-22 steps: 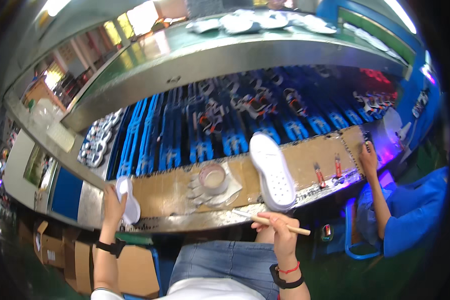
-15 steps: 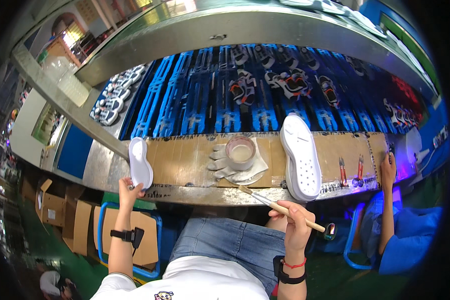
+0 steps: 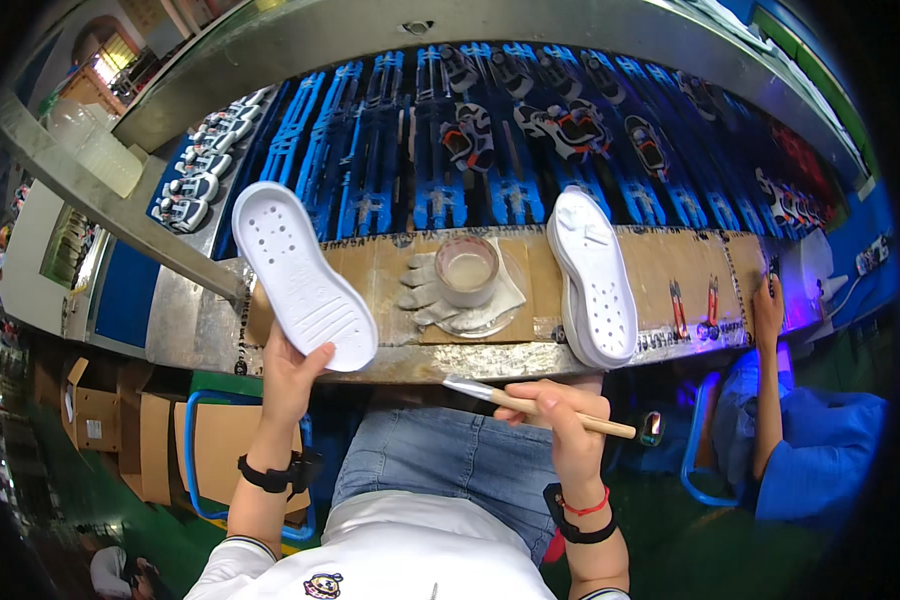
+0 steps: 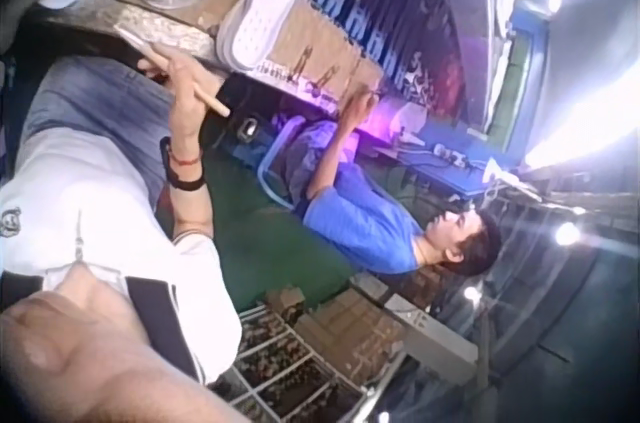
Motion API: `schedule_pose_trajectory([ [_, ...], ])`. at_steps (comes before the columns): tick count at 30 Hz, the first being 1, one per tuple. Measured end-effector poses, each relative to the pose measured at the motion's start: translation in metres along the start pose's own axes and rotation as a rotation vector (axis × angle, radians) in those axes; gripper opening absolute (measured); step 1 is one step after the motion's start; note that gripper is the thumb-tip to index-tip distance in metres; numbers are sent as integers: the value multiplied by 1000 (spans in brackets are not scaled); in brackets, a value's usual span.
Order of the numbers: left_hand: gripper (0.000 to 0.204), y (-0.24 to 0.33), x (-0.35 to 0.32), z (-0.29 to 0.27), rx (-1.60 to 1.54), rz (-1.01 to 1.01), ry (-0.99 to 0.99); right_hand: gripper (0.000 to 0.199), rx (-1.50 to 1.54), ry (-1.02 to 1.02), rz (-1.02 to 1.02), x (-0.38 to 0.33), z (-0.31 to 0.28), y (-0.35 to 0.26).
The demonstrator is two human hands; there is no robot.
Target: Applying glue to the inner surface of shoe soles using a brush in a manufacturing assembly line.
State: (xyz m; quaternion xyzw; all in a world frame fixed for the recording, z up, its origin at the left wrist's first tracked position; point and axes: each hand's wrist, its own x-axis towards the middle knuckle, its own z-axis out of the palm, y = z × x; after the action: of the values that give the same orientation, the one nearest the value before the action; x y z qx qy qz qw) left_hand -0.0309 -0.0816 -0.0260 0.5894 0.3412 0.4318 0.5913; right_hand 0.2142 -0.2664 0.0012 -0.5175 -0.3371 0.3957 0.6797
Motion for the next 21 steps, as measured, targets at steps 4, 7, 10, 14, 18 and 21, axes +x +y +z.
schedule_pose_trajectory([
  [4,48,17,-6,34,127,47,-25,30,-179,-188,-66,5,5,-9],
  [7,48,25,-8,47,265,134,-68,23,-236,-210,-185,11,12,-12],
  [10,50,29,-9,49,309,156,-107,21,-392,-274,-298,20,16,-16],
  [14,51,28,-10,51,304,173,-95,19,-501,-355,-349,26,13,-24],
  [18,51,29,-11,54,303,149,-104,19,-486,-313,-338,29,14,-26],
  [21,51,29,-9,55,311,162,-114,18,-518,-376,-378,32,14,-27],
])
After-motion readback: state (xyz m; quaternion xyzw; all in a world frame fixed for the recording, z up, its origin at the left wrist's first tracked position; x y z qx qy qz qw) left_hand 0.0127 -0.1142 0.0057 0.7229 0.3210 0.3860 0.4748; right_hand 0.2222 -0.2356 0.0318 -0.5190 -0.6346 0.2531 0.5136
